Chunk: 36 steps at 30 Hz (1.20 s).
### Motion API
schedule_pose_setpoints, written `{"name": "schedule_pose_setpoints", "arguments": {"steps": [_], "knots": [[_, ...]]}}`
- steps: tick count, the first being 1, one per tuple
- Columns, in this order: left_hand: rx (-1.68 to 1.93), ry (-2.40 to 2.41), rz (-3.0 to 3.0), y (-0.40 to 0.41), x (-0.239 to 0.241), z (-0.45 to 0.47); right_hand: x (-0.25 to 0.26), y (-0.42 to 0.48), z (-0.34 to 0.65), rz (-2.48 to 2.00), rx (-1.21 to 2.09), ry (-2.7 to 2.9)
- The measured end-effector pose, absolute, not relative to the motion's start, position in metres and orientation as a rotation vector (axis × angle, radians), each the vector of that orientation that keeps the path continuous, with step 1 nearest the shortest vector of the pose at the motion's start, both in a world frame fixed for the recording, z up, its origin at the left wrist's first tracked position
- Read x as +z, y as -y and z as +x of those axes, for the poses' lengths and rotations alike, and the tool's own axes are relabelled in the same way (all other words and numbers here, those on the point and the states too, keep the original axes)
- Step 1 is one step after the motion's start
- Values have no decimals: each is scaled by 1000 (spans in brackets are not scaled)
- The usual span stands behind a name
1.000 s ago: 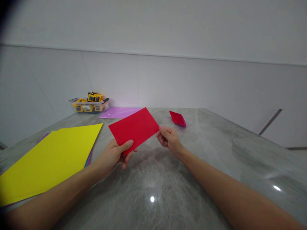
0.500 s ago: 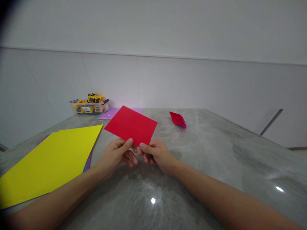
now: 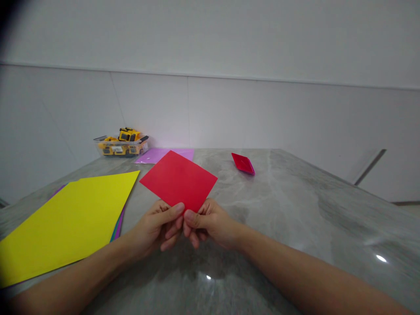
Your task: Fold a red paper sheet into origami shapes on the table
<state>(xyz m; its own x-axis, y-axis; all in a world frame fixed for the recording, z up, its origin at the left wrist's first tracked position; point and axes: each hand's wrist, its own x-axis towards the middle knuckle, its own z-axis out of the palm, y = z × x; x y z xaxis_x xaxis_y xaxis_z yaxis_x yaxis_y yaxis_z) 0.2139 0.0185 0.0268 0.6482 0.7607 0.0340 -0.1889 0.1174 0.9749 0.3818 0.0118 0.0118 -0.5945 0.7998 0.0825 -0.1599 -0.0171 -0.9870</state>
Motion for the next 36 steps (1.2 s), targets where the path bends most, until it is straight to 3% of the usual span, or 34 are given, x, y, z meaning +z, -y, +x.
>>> {"name": "schedule_pose_setpoints", "arguments": {"steps": [6,16,25,33,36], "knots": [[829,-872,1575,-23,31,216,3,-16,375,-874,1671,1441],[692,-723,1396,-20,20,216,11,-8,376,-742,1661,1666],[481,-586,1403,-14,26,204,16,-6,383,-536,1973,1647],[582,-572,1408,-17,26,206,5,-10,376,-591,1933,1543],[605,-675,1440,-18,27,208,6,-11,378,-692,1696,1698]]}}
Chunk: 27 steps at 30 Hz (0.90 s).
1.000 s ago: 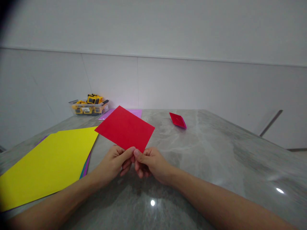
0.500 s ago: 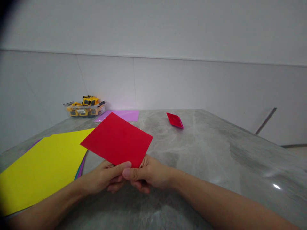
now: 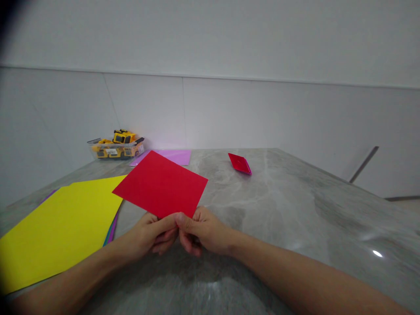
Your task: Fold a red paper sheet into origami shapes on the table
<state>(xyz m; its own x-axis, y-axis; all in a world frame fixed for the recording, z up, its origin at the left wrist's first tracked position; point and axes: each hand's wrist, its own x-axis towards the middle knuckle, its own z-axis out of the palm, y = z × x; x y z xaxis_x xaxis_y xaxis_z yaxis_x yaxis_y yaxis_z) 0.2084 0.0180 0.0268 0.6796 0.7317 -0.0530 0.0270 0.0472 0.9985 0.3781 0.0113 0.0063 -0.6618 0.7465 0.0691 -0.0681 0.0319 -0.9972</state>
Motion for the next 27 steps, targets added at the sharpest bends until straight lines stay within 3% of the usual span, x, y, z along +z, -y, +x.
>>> {"name": "schedule_pose_setpoints", "arguments": {"steps": [4,19,27], "knots": [[815,-846,1481,-24,25,213,11,-14,378,-824,1417,1805],[1551,-1075,1225,-47,28,207,22,-10,371,-840,1537,1767],[1441,-955,1340,-50,26,204,17,-22,393,-913,1460,1790]]}}
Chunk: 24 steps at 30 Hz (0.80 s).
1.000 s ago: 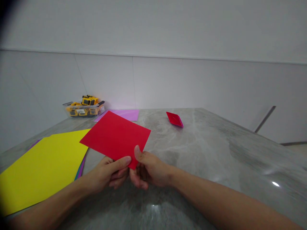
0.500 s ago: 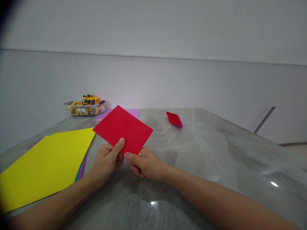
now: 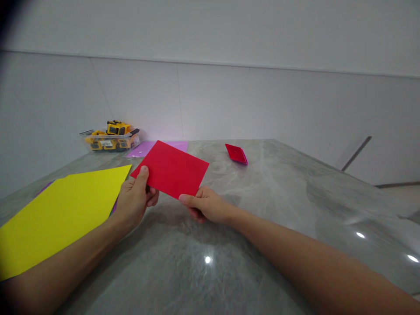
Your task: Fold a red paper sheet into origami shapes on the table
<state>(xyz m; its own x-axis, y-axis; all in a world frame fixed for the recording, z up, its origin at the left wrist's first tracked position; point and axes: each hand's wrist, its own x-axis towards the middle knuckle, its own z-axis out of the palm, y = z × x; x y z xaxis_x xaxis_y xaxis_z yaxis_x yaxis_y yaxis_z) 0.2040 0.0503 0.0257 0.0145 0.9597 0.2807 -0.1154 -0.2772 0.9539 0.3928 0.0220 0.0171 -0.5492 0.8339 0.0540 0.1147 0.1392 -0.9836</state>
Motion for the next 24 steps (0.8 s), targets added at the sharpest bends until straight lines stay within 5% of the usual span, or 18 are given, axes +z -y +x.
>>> {"name": "schedule_pose_setpoints", "arguments": {"steps": [24], "knots": [[1554,-1251,1174,-60,20,203,15,-20,375,-893,1292,1953]]}}
